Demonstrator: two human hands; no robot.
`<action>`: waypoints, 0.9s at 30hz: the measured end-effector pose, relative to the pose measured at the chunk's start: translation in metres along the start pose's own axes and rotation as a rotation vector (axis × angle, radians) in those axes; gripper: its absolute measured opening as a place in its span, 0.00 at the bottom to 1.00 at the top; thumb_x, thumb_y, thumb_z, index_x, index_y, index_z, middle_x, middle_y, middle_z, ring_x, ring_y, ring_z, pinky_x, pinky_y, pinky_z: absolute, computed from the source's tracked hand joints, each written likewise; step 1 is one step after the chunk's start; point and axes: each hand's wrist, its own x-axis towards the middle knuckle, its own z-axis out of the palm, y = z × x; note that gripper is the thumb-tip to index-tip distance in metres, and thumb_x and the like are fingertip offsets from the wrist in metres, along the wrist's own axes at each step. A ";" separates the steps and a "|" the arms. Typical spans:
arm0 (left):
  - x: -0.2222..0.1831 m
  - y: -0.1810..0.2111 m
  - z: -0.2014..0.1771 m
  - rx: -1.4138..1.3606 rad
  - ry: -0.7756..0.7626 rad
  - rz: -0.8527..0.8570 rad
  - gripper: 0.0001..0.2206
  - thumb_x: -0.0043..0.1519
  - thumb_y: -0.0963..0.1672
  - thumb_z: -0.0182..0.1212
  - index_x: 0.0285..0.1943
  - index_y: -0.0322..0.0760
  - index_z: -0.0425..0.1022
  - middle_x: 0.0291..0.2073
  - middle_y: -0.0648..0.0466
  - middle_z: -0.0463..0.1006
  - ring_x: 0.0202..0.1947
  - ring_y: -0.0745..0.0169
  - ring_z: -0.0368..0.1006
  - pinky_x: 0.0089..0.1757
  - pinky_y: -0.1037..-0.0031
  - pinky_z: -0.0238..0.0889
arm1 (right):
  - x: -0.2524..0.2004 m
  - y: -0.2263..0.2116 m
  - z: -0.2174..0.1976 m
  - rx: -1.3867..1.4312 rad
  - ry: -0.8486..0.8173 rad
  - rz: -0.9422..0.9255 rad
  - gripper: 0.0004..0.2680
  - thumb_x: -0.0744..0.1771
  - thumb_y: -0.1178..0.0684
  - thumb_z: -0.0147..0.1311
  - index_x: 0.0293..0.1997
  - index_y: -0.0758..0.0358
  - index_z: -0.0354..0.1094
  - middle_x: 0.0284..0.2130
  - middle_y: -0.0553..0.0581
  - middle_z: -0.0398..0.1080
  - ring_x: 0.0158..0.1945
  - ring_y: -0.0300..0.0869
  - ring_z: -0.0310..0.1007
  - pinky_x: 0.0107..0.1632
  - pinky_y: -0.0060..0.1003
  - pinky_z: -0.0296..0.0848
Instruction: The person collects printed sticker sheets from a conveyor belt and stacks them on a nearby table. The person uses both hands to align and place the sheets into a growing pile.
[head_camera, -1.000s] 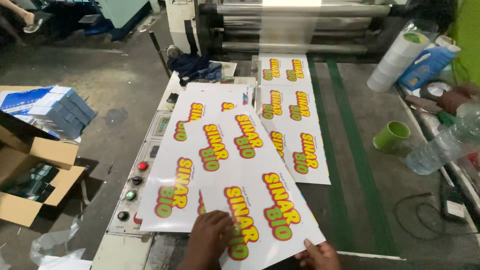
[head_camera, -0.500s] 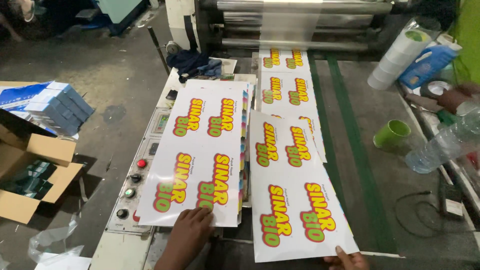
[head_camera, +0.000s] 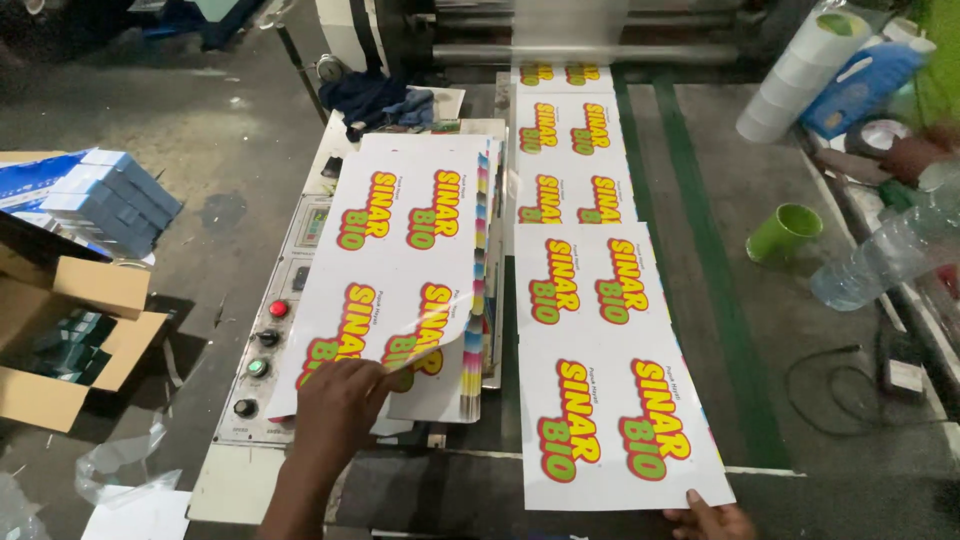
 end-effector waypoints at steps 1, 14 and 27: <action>0.001 -0.003 0.001 0.028 0.025 0.012 0.06 0.54 0.45 0.69 0.29 0.41 0.79 0.27 0.54 0.81 0.32 0.50 0.77 0.36 0.59 0.67 | -0.003 0.003 -0.002 -0.005 0.008 -0.005 0.16 0.68 0.56 0.56 0.64 0.68 0.67 0.40 0.65 0.80 0.36 0.52 0.82 0.31 0.47 0.77; 0.011 0.002 -0.017 -0.236 -0.100 -0.219 0.09 0.61 0.47 0.66 0.38 0.37 0.83 0.30 0.49 0.83 0.30 0.50 0.78 0.33 0.64 0.69 | -0.018 0.016 0.009 -0.100 -0.022 0.006 0.16 0.68 0.55 0.56 0.63 0.68 0.66 0.40 0.69 0.80 0.36 0.52 0.83 0.31 0.47 0.79; -0.012 0.008 0.005 -0.068 0.105 -0.187 0.06 0.58 0.45 0.69 0.35 0.40 0.82 0.31 0.52 0.83 0.33 0.51 0.79 0.36 0.62 0.70 | -0.045 -0.075 0.082 -0.070 -0.051 -0.179 0.12 0.67 0.54 0.59 0.49 0.75 0.71 0.34 0.67 0.79 0.33 0.49 0.82 0.31 0.42 0.77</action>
